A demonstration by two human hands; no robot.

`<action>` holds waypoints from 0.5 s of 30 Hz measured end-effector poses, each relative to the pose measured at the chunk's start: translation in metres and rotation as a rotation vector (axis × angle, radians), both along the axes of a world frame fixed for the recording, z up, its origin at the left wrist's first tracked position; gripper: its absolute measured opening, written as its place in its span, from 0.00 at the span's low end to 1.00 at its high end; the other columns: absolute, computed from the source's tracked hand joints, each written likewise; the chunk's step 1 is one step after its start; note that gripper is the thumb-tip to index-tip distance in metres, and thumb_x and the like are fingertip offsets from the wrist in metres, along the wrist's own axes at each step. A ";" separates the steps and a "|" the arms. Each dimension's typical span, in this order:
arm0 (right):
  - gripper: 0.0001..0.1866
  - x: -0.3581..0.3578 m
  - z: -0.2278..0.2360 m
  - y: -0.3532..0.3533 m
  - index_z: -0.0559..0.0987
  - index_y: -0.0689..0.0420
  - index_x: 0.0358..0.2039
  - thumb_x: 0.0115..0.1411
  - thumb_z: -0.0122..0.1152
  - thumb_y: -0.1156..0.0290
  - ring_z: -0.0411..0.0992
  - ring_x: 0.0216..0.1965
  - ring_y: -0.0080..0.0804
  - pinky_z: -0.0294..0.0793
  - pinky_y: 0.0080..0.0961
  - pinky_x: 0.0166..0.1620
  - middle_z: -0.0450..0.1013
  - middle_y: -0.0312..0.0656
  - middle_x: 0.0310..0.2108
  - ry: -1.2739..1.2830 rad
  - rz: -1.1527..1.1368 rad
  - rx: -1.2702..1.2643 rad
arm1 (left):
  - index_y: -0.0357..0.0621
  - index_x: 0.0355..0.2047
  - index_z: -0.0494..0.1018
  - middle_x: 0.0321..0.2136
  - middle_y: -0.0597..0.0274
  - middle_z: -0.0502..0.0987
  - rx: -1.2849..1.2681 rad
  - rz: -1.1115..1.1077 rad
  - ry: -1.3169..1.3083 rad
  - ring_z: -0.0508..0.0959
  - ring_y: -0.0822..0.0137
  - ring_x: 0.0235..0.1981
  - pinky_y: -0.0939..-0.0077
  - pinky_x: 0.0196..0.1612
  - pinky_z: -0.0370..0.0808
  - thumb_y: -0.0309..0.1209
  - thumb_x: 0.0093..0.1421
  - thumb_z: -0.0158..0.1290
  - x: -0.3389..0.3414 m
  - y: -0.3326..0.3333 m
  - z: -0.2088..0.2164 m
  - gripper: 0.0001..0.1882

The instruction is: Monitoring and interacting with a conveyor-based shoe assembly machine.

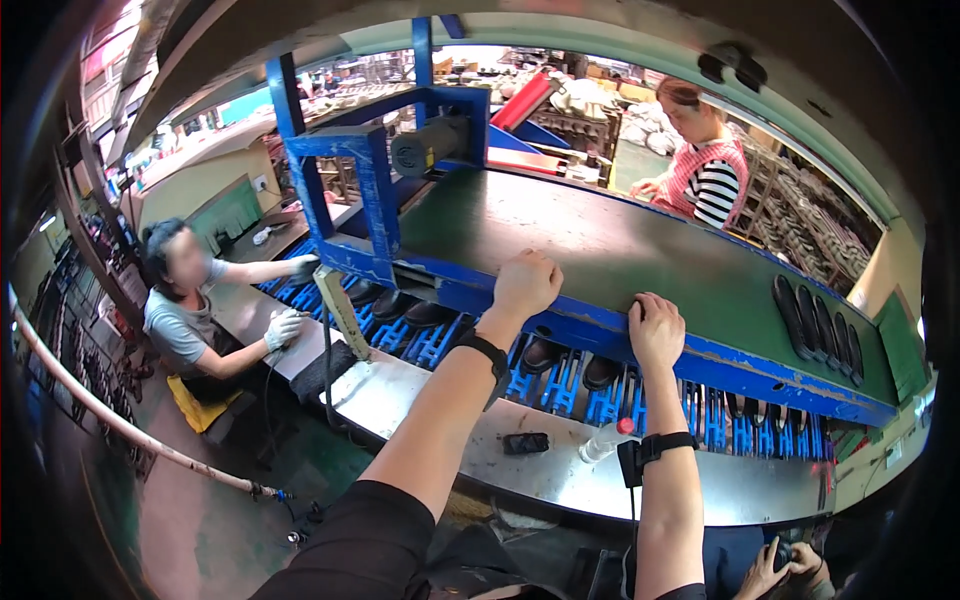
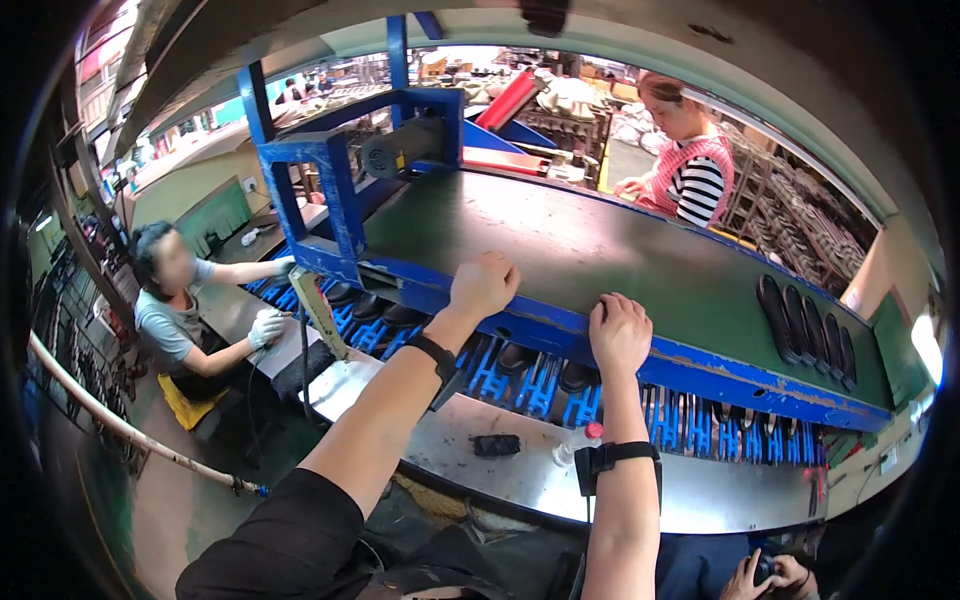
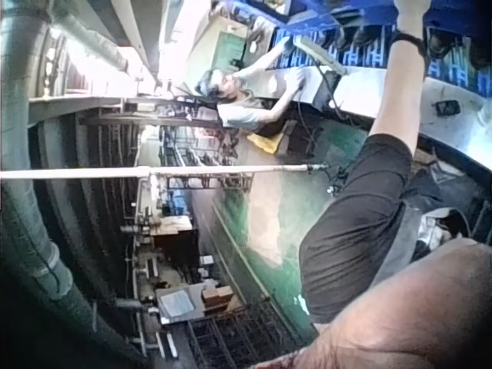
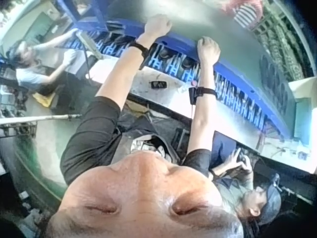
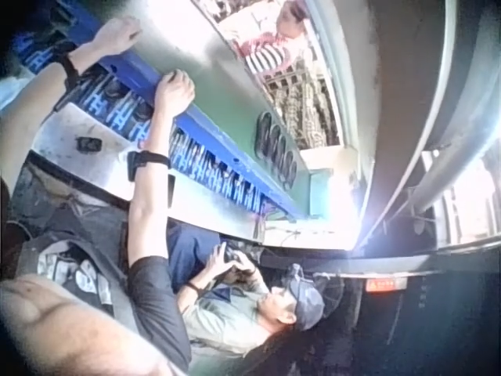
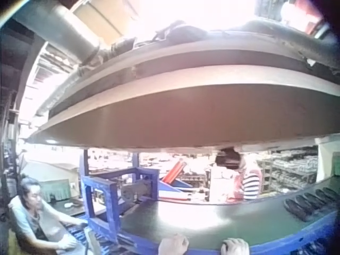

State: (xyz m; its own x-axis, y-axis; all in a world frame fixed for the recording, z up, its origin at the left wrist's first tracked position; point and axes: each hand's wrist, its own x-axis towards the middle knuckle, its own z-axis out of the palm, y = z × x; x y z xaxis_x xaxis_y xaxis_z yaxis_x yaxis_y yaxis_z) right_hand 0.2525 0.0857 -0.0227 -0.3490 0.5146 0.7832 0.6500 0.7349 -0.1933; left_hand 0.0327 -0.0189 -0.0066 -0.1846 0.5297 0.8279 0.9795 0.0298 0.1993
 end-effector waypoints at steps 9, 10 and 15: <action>0.10 -0.014 0.000 -0.004 0.84 0.54 0.31 0.55 0.58 0.64 0.76 0.45 0.39 0.72 0.40 0.49 0.80 0.39 0.39 0.058 0.015 0.014 | 0.38 0.17 0.73 0.22 0.51 0.76 -0.018 0.029 0.061 0.77 0.49 0.28 0.53 0.32 0.74 0.32 0.55 0.52 -0.013 -0.004 0.000 0.12; 0.10 -0.013 -0.001 -0.003 0.84 0.54 0.32 0.55 0.58 0.64 0.76 0.45 0.40 0.72 0.40 0.49 0.80 0.39 0.39 0.066 0.007 0.022 | 0.38 0.17 0.73 0.21 0.52 0.75 -0.019 0.017 0.038 0.76 0.49 0.28 0.53 0.33 0.74 0.31 0.56 0.51 -0.013 -0.003 -0.001 0.13; 0.10 0.002 0.000 0.002 0.83 0.56 0.31 0.54 0.58 0.66 0.76 0.45 0.41 0.73 0.40 0.47 0.80 0.41 0.38 0.091 -0.035 0.058 | 0.38 0.17 0.72 0.21 0.51 0.74 -0.004 -0.051 0.043 0.76 0.48 0.28 0.52 0.32 0.73 0.31 0.57 0.51 0.002 0.007 0.002 0.13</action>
